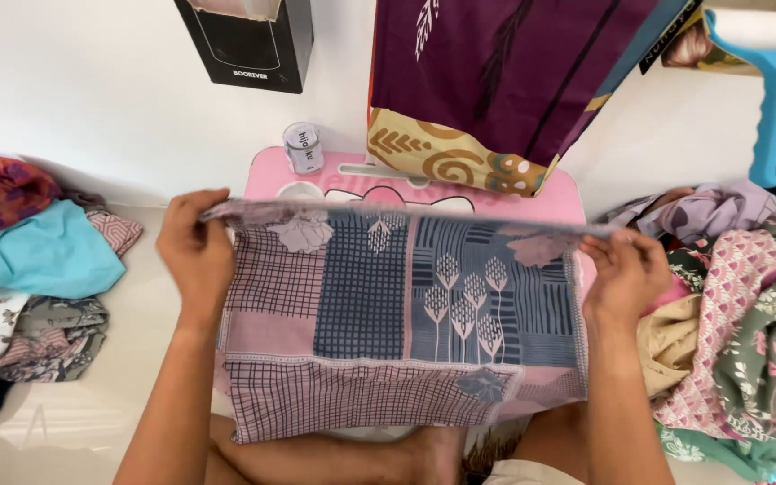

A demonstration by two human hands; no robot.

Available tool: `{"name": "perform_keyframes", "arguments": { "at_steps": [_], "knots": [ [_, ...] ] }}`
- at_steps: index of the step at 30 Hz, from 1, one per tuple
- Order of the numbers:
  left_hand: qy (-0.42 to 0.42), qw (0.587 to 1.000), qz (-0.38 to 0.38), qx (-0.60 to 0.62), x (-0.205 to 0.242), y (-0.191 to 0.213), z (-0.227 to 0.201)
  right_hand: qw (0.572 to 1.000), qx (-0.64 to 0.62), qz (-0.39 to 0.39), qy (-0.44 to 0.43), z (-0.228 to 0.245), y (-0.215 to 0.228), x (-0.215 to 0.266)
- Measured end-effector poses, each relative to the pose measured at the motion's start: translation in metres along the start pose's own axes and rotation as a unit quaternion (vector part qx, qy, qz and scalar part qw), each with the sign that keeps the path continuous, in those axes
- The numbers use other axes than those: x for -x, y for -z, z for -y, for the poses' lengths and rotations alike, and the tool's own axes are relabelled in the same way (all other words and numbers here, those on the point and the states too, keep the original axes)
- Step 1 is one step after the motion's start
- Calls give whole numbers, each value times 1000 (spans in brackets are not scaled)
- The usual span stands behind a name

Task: A person sitting on the floor unfolds, smooths, and folds a checkered cloth on a small Hello Kitty table.

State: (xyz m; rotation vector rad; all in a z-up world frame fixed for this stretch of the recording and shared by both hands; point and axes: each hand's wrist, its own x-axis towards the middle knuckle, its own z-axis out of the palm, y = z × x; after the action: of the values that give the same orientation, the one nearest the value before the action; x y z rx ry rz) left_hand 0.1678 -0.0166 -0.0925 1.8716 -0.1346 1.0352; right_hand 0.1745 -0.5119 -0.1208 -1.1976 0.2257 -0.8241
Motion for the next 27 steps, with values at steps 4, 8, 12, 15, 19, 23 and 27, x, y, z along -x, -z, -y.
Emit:
{"name": "perform_keyframes", "arguments": {
  "at_steps": [4,8,12,15,19,23,27],
  "knots": [
    [21,1000,11,1,41,44,-38,1000,-13,2,-2,39,31,57],
    [101,994,21,-40,90,66,-37,999,35,24,-17,15,72,88],
    [165,982,42,-79,112,75,-46,994,101,39,-5,13,87,101],
    [186,978,56,-73,117,80,-53,995,88,38,-1,22,93,104],
    [179,980,75,-47,119,88,-53,994,82,54,51,41,101,112],
    [181,980,76,-38,127,97,-43,985,141,77,67,52,110,127],
    [213,969,94,-84,126,101,-44,947,309,67,54,51,117,133]
  ]
}}
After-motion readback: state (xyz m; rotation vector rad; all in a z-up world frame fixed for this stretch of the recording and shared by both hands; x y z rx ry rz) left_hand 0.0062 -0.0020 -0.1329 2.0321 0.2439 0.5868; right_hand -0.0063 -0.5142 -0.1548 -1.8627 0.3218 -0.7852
